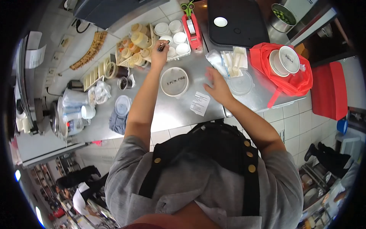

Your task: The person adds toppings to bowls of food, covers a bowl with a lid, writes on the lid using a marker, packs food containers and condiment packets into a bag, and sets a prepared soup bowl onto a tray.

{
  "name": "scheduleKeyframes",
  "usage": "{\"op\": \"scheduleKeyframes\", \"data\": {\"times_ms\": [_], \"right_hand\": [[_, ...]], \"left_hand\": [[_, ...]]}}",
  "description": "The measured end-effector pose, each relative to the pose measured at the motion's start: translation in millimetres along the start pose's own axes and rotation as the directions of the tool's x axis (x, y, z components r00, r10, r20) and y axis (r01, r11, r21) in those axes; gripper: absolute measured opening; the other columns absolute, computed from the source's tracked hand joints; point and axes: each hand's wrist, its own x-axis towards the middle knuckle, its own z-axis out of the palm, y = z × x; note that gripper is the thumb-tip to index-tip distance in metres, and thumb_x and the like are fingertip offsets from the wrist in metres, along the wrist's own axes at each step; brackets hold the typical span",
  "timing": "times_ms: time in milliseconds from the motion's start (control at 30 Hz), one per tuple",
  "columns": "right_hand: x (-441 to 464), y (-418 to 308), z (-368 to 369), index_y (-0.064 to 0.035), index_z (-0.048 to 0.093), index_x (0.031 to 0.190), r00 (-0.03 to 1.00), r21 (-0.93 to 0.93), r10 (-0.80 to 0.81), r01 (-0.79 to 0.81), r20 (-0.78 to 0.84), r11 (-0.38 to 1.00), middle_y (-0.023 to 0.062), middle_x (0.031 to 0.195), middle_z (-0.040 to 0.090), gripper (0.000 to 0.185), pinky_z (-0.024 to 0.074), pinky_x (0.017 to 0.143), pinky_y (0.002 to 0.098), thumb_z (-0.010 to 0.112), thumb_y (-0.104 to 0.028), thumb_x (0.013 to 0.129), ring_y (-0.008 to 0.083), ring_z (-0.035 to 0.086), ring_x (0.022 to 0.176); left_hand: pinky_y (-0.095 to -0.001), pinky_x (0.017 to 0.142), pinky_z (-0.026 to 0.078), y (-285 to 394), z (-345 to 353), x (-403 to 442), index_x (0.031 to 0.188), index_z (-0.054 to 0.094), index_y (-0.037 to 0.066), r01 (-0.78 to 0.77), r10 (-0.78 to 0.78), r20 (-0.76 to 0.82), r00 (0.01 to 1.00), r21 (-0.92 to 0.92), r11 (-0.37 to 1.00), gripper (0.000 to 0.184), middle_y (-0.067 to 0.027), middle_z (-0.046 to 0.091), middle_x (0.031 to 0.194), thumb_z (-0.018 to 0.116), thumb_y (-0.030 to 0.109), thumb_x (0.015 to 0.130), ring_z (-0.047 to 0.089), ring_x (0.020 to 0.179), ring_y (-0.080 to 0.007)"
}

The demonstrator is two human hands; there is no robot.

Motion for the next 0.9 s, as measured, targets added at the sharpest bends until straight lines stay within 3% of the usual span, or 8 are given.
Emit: {"op": "scheduleKeyframes", "data": {"times_ms": [167,367,433,467,567,667,733,900], "right_hand": [[-77.2,22.6,-22.4,-0.0074,0.054,0.121,0.981,0.030,0.181,-0.179,-0.063,0.983,0.0026,0.104,0.060,0.045,0.0462,0.073,0.0283,0.069,-0.002,0.079,0.0144,0.053,0.096],[-161.3,42.4,-68.0,-0.0061,0.059,0.115,0.827,0.066,0.352,-0.361,-0.439,0.930,0.0012,0.101,0.061,0.037,0.0473,0.072,0.0269,0.067,0.001,0.079,0.0118,0.053,0.094],[-170.7,54.4,-92.2,-0.0038,0.060,0.113,0.732,0.038,0.302,-0.354,-0.610,0.935,0.0021,0.100,0.062,0.034,0.0486,0.067,0.0263,0.066,0.001,0.080,0.0124,0.055,0.093],[-173.4,58.8,-107.4,-0.0027,0.060,0.112,0.683,0.020,0.271,-0.352,-0.678,0.936,0.0025,0.099,0.062,0.032,0.0493,0.065,0.0259,0.065,0.002,0.080,0.0127,0.056,0.093],[-161.0,65.5,-158.7,-0.0009,0.064,0.103,0.547,-0.084,0.129,-0.348,-0.827,0.934,0.0078,0.097,0.065,0.024,0.0505,0.063,0.0276,0.066,-0.002,0.080,0.0167,0.061,0.088],[-141.4,62.3,-212.0,-0.0041,0.066,0.102,0.486,-0.105,0.112,-0.397,-0.867,0.912,0.0109,0.103,0.065,0.023,0.0508,0.076,0.0347,0.068,-0.009,0.080,0.0240,0.060,0.099],[-125.1,62.6,-248.5,-0.0095,0.067,0.101,0.451,-0.400,-0.119,-0.603,-0.884,0.691,0.0114,0.114,0.063,0.023,0.0447,0.092,0.0415,0.070,-0.015,0.079,0.0293,0.053,0.114],[-84.1,101.1,-334.6,-0.0218,0.070,0.100,0.428,-0.431,-0.151,-0.696,-0.891,0.574,0.0131,0.136,0.051,0.024,0.0343,0.102,0.0546,0.073,-0.025,0.077,0.0399,0.036,0.130]], "left_hand": [[-0.0448,0.080,0.050,-26.8,8.9,60.2,0.130,0.052,0.007,-0.080,0.034,0.108,0.994,0.463,0.883,0.045,-0.0230,0.065,0.106,0.053,0.005,0.085,0.064,0.097,-0.0379],[-0.0458,0.097,0.045,-29.3,-63.4,-23.3,0.135,0.048,0.004,-0.343,-0.198,0.553,0.809,0.718,0.606,0.060,-0.0220,0.055,0.130,0.065,0.021,0.080,0.056,0.114,-0.0391],[-0.0445,0.088,0.051,-91.8,-97.0,-68.7,0.147,0.032,0.005,-0.421,-0.105,0.661,0.743,0.584,0.694,0.082,-0.0218,0.040,0.145,0.069,0.015,0.074,0.060,0.108,-0.0372],[-0.0418,0.082,0.053,-63.2,-94.2,-87.8,0.148,0.029,0.008,-0.068,-0.321,0.605,0.728,0.530,0.845,0.083,-0.0196,0.044,0.142,0.065,0.012,0.074,0.061,0.106,-0.0326],[-0.0321,0.067,0.057,-12.8,-84.9,-123.5,0.149,0.026,0.015,0.707,-0.648,0.600,0.469,0.185,0.683,0.080,-0.0129,0.051,0.131,0.051,0.003,0.074,0.064,0.096,-0.0211],[-0.0330,0.070,0.059,-26.2,-69.1,-147.6,0.145,0.032,0.018,0.733,-0.565,0.537,0.627,-0.161,0.661,0.075,-0.0116,0.054,0.126,0.045,-0.003,0.074,0.066,0.087,-0.0218],[-0.0346,0.073,0.060,-25.9,-65.2,-150.6,0.143,0.034,0.016,0.736,-0.563,0.523,0.640,-0.208,0.644,0.073,-0.0122,0.054,0.126,0.044,-0.004,0.074,0.067,0.089,-0.0234],[-0.0413,0.082,0.060,46.9,-34.3,-149.0,0.139,0.037,0.007,0.751,-0.516,0.590,0.621,-0.260,0.607,0.068,-0.0168,0.050,0.133,0.045,-0.004,0.072,0.059,0.116,-0.0298]]}}
